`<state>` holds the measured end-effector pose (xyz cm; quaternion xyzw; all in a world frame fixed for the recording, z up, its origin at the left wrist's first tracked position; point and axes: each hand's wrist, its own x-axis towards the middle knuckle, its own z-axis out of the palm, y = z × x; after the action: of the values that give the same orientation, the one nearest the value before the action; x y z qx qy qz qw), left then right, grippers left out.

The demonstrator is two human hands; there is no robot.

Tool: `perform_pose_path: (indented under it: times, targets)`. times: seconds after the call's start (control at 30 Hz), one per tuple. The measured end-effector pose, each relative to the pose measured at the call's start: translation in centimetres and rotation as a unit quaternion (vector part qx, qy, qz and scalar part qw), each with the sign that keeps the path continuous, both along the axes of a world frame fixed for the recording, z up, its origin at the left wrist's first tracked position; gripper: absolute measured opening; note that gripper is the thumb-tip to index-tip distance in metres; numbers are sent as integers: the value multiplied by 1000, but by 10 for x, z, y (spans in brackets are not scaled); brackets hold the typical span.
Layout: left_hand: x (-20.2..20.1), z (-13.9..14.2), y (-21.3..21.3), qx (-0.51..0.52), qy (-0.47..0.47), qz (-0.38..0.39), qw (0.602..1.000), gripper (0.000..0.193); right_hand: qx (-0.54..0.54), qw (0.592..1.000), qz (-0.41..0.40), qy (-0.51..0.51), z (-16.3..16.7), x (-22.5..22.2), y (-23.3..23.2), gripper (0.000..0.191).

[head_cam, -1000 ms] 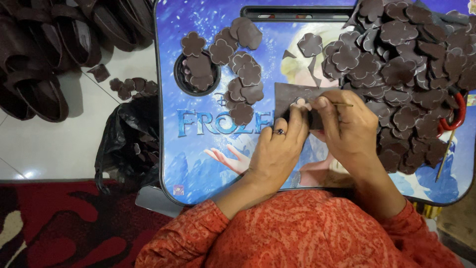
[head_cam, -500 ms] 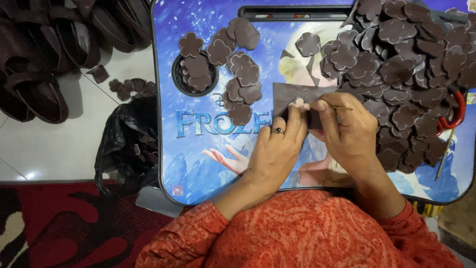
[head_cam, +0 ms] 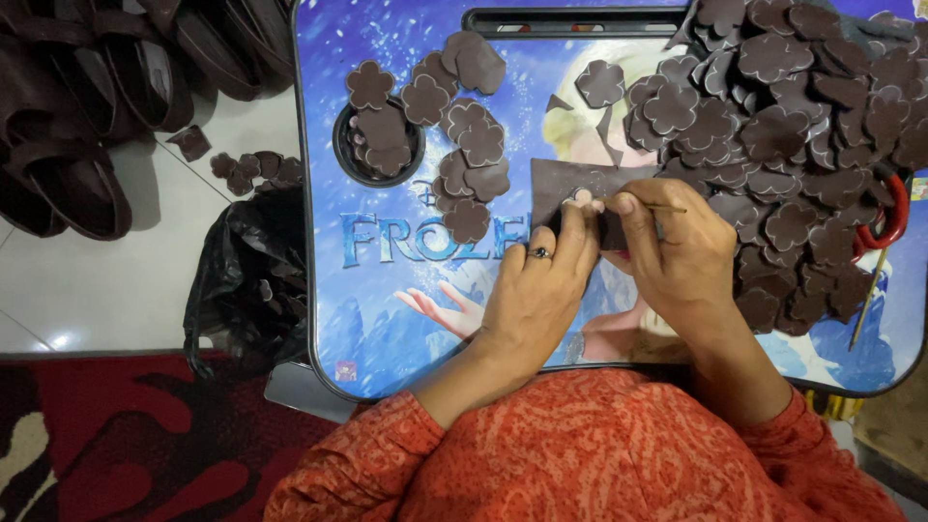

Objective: The person uses a small pointed tool to trace or emboss a light-colored flower-shaped template onto a dark brown material. They repeatedly reposition the template and work on different areas of the same piece throughout the clip.

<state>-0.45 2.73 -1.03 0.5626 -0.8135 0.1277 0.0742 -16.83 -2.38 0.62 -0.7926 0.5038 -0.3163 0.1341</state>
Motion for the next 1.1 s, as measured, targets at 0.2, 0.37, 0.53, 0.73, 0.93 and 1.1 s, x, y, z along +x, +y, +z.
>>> perform_pose_path:
  times: [0.2, 0.37, 0.53, 0.73, 0.93, 1.1]
  targets:
    - [0, 3, -2, 5, 2, 2, 1000, 57, -10, 1000, 4, -4, 0, -3, -1, 4]
    - [-1, 7, -3, 21, 4, -1, 1000, 58, 2, 1000, -6, -6, 2, -6, 1, 5]
    - [1, 8, -6, 33, 17, -8, 999, 57, 13, 1000, -13, -1, 2, -9, 5, 5]
    - [1, 6, -8, 43, 42, -13, 998, 56, 7, 1000, -16, 0, 0, -9, 7, 8]
    - [3, 3, -9, 58, 74, -19, 995, 56, 24, 1000, -17, 2, 2, -10, 8, 7]
    - [4, 5, -9, 53, 65, -23, 996, 55, 12, 1000, -6, 7, 2, -9, 10, 8]
